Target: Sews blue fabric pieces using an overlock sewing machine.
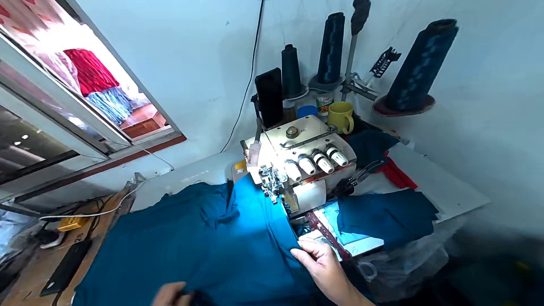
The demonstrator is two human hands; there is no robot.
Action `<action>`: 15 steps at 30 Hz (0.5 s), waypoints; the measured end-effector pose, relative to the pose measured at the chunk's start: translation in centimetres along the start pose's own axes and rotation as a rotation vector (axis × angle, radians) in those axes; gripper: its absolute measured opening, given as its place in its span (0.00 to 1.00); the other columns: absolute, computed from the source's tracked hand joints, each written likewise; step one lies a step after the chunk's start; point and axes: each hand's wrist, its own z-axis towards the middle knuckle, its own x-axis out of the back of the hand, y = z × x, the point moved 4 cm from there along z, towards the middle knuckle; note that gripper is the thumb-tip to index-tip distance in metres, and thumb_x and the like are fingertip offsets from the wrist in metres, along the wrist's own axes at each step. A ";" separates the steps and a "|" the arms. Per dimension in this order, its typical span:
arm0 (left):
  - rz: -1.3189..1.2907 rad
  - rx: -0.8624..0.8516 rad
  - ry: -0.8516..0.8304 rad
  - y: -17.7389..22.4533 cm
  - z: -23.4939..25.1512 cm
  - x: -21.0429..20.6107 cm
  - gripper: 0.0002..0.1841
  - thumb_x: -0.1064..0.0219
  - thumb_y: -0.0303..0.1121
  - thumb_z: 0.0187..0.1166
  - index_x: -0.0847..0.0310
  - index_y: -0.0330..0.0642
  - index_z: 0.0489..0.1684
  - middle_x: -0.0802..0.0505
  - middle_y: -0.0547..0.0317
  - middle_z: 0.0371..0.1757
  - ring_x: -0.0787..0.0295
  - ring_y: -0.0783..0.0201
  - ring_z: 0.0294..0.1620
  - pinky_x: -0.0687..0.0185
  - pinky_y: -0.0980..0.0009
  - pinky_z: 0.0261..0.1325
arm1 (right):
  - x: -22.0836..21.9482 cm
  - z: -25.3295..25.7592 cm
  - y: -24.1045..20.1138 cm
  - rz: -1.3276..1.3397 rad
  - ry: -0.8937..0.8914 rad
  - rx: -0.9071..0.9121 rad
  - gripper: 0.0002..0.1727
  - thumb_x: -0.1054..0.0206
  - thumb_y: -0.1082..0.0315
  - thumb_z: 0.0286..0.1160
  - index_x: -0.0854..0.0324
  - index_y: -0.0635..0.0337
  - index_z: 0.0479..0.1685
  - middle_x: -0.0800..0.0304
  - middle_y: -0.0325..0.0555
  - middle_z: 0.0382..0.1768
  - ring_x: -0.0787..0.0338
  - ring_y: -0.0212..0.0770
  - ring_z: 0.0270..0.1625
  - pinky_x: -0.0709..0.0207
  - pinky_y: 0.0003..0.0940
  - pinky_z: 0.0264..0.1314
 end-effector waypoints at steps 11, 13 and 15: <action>0.172 0.021 -0.215 2.2 2.3 -2.9 0.17 0.28 0.24 0.71 0.16 0.27 0.58 0.13 0.27 0.57 0.15 0.28 0.59 0.20 0.33 0.62 | -1.6 -7.2 1.2 -0.181 -0.257 0.111 0.17 0.35 0.66 0.82 0.18 0.68 0.25 0.15 0.52 0.28 0.13 0.39 0.36 0.19 0.29 0.41; 0.235 0.071 -0.223 1.8 0.7 -4.4 0.16 0.31 0.21 0.71 0.17 0.25 0.57 0.13 0.28 0.54 0.12 0.31 0.54 0.16 0.38 0.57 | -0.7 -8.0 1.5 -0.200 -0.239 0.072 0.15 0.34 0.67 0.80 0.18 0.68 0.25 0.16 0.52 0.28 0.14 0.39 0.36 0.20 0.28 0.40; 0.300 0.027 -0.120 1.9 0.0 -5.2 0.10 0.35 0.17 0.70 0.15 0.23 0.46 0.11 0.29 0.45 0.10 0.32 0.46 0.14 0.39 0.50 | 0.1 -7.8 1.2 -0.248 -0.235 0.002 0.15 0.38 0.67 0.82 0.18 0.68 0.29 0.17 0.52 0.30 0.15 0.39 0.37 0.21 0.29 0.42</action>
